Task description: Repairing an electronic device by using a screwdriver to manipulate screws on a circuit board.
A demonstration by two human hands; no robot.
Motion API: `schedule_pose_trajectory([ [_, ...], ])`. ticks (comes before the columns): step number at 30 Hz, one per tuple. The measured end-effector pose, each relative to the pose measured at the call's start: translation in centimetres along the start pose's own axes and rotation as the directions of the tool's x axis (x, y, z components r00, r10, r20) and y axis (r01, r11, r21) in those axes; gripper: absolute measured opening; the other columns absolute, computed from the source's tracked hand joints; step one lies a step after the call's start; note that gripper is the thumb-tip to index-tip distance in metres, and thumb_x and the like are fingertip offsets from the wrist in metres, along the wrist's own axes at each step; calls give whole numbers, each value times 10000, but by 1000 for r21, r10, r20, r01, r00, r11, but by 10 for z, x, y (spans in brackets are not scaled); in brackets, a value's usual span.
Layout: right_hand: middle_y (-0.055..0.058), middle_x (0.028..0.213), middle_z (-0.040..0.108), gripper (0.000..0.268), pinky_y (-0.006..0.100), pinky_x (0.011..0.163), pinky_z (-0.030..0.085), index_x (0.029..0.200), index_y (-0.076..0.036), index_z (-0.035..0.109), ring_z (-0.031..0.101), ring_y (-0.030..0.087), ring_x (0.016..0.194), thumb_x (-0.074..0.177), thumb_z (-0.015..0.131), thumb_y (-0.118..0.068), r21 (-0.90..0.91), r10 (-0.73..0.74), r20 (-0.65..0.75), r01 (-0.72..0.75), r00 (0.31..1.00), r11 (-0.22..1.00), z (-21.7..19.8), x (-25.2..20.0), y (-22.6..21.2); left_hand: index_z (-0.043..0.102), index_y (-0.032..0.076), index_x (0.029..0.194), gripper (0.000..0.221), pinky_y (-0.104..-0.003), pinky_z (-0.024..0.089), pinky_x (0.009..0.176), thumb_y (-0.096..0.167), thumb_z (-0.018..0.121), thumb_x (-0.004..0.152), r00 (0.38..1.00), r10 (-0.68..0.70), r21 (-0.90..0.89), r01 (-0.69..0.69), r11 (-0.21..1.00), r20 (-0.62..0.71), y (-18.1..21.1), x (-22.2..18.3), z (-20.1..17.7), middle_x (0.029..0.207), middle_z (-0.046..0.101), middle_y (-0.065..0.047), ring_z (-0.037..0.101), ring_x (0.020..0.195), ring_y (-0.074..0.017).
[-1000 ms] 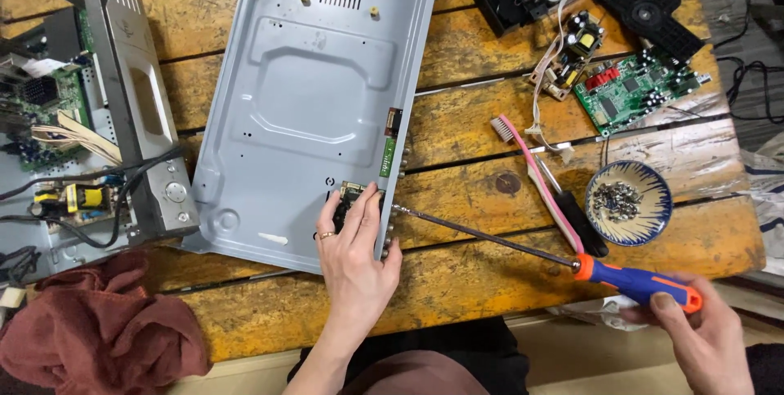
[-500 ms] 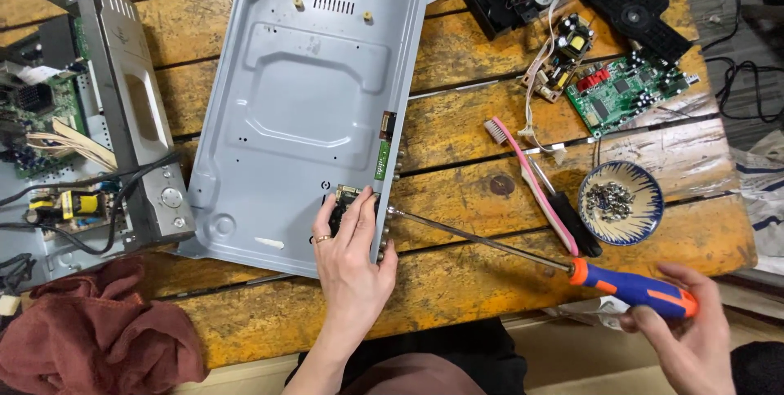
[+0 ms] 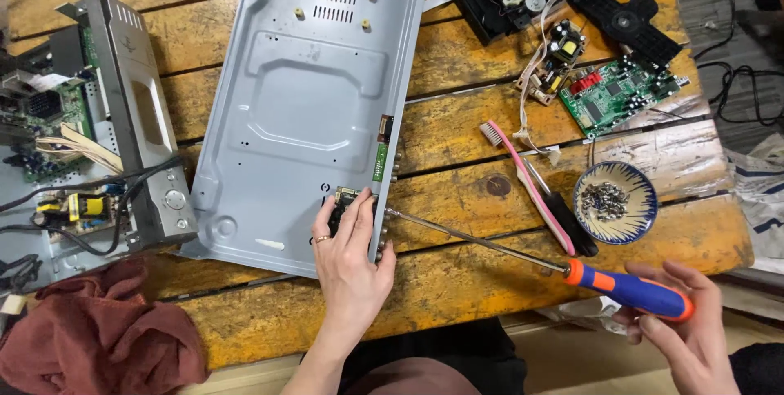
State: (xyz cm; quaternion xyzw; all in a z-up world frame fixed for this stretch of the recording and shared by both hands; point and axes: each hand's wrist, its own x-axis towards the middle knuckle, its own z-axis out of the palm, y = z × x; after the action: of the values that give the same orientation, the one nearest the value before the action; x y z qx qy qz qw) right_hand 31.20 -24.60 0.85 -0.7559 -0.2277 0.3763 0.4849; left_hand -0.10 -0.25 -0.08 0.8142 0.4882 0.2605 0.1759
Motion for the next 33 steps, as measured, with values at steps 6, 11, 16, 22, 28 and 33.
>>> schedule_pose_trajectory([
  [6,156,455,582,398,223,503,489,1223,16,542,753,265,551,999,541,-313,-3,-60,34,60,998,998,-22,5,34,603,15,1287,543,-496,348,1140,121,647,756,998,55,2,-55,998,-37,1,5,-3,1352,633,-103,458,1307,-426],
  [11,277,959,714,390,348,529,533,1239,62,587,661,316,603,946,530,-189,-71,46,-113,-55,993,996,-6,3,-4,604,48,1298,562,-514,385,1098,178,673,756,1000,21,34,-20,999,-11,2,-4,0,1382,620,-60,446,1316,-422],
  [16,210,1539,463,822,339,727,492,1466,-96,325,598,251,683,688,551,46,66,-116,7,115,993,991,5,-18,-40,598,87,1344,611,-524,435,1015,227,678,754,998,-54,52,53,997,10,0,-5,4,1401,619,-16,408,1356,-388],
  [22,424,1275,596,501,262,611,553,1217,-72,509,649,185,496,816,748,-252,333,-266,-53,268,962,904,-2,-3,4,617,80,1310,596,-511,457,987,215,682,734,999,-33,80,34,996,-15,-2,-3,4,1392,625,-1,429,1346,-374],
  [28,161,936,580,753,316,502,588,1171,39,627,605,218,600,708,727,-546,70,-197,-297,227,934,971,2,14,-18,627,43,1309,581,-510,430,1054,216,668,756,998,13,52,-10,999,-57,-2,-2,5,1366,640,-42,431,1336,-402],
  [33,216,753,630,315,339,500,583,1105,58,693,645,264,470,820,655,-69,-38,11,-147,-16,989,999,-12,22,-11,625,85,1293,549,-520,435,1035,201,666,758,999,-23,31,23,999,-27,-1,-3,3,1375,635,-17,427,1340,-412],
])
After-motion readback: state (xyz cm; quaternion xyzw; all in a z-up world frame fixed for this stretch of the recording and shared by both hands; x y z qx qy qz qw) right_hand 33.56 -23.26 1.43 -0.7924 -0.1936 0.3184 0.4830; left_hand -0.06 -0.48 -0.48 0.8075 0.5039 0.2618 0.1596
